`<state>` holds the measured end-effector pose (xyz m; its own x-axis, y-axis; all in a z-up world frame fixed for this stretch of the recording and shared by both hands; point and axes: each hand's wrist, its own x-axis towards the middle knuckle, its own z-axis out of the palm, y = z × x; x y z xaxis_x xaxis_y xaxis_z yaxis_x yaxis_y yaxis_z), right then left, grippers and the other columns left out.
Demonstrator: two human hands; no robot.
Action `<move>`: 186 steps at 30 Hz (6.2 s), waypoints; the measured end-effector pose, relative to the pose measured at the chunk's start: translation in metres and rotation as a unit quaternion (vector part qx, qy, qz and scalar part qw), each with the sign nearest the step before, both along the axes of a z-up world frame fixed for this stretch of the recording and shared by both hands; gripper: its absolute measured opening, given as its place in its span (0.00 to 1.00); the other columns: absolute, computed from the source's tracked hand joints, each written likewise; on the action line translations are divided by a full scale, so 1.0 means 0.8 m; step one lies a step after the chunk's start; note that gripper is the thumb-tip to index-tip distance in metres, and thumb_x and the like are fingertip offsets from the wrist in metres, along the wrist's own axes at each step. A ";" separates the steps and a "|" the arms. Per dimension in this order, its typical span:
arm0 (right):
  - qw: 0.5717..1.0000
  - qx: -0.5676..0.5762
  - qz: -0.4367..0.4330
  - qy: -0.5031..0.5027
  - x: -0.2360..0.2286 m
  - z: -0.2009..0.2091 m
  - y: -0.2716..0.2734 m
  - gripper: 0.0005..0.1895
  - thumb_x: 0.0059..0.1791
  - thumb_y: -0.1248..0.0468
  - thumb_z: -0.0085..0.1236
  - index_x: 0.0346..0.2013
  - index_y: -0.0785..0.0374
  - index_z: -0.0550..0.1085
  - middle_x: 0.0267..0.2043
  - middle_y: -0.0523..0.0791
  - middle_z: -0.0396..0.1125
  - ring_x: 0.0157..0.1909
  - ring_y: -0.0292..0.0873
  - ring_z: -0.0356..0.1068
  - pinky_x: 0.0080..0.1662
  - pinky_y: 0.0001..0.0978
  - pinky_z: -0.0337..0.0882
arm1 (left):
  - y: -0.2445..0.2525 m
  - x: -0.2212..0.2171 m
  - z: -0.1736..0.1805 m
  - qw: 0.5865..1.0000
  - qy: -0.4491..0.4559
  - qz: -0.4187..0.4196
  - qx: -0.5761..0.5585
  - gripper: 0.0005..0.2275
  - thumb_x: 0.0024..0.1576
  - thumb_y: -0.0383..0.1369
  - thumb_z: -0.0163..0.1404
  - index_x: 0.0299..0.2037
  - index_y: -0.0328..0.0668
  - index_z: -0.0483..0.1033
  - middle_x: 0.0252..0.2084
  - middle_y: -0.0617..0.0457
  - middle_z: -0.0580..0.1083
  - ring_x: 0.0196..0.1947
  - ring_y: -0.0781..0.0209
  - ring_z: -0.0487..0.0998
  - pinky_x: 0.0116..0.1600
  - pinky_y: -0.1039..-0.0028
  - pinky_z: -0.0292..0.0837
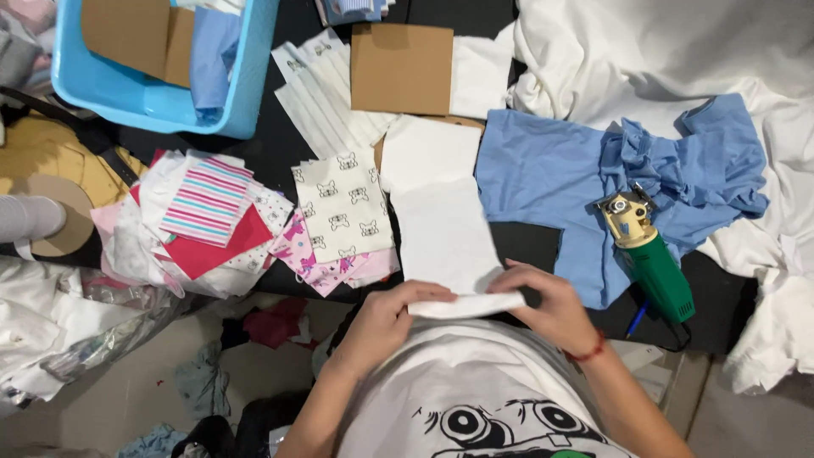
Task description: Cutting fabric using a rotary cutter and a cardboard template, then sorting through various fabric scraps.
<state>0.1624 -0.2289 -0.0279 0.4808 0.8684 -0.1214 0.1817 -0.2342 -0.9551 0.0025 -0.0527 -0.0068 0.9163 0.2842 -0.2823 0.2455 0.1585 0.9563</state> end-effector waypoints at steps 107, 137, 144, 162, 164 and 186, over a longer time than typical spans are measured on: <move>0.963 -0.002 0.200 -0.179 -0.228 -0.064 0.380 0.14 0.32 0.61 0.62 0.29 0.59 0.71 0.48 0.44 0.63 0.47 0.49 0.64 0.45 0.38 0.66 | 0.166 -0.217 -0.102 0.888 0.201 0.411 0.045 0.20 0.46 0.35 0.50 0.49 0.40 0.63 0.40 0.40 0.71 0.41 0.47 0.73 0.41 0.65 0.70; 0.984 -0.045 0.162 0.056 -0.206 -0.074 0.379 0.08 0.46 0.66 0.46 0.34 0.66 0.73 0.48 0.46 0.64 0.48 0.46 0.64 0.50 0.37 0.59 | 0.170 -0.214 -0.113 0.870 0.142 0.445 0.160 0.11 0.46 0.33 0.52 0.37 0.46 0.66 0.38 0.50 0.67 0.35 0.51 0.73 0.36 0.71 0.71; 0.982 -0.023 0.183 0.038 -0.208 -0.076 0.378 0.05 0.41 0.66 0.57 0.24 0.66 0.72 0.47 0.47 0.64 0.46 0.44 0.64 0.49 0.34 0.60 | 0.169 -0.193 -0.119 0.847 0.196 0.412 0.272 0.24 0.38 0.48 0.56 0.36 0.40 0.64 0.43 0.43 0.60 0.40 0.40 0.69 0.41 0.58 0.69; 0.985 -0.002 0.160 0.058 -0.205 -0.092 0.376 0.09 0.43 0.65 0.53 0.20 0.66 0.69 0.45 0.49 0.65 0.43 0.43 0.64 0.47 0.33 0.60 | 0.179 -0.216 -0.122 0.743 0.117 0.528 0.395 0.17 0.42 0.27 0.54 0.41 0.43 0.64 0.36 0.51 0.58 0.41 0.51 0.63 0.42 0.69 0.65; 0.985 0.002 0.165 0.056 -0.204 -0.091 0.377 0.10 0.44 0.65 0.52 0.19 0.66 0.68 0.46 0.49 0.65 0.43 0.44 0.64 0.47 0.34 0.60 | 0.188 -0.211 -0.097 0.779 0.136 0.485 0.373 0.09 0.45 0.32 0.54 0.34 0.47 0.68 0.29 0.55 0.65 0.33 0.54 0.68 0.35 0.70 0.66; 0.987 0.018 0.145 0.059 -0.208 -0.086 0.374 0.11 0.43 0.64 0.52 0.18 0.66 0.67 0.46 0.50 0.64 0.45 0.45 0.64 0.48 0.36 0.60 | 0.182 -0.177 -0.097 0.841 0.274 0.378 0.273 0.11 0.42 0.44 0.49 0.29 0.52 0.67 0.28 0.55 0.73 0.33 0.48 0.74 0.35 0.58 0.68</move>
<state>-0.0041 0.0707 -0.0965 0.1950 0.9725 -0.1273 0.1238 -0.1532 -0.9804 -0.1392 0.0932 -0.0844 0.1901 0.9515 -0.2420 0.7002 0.0413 0.7128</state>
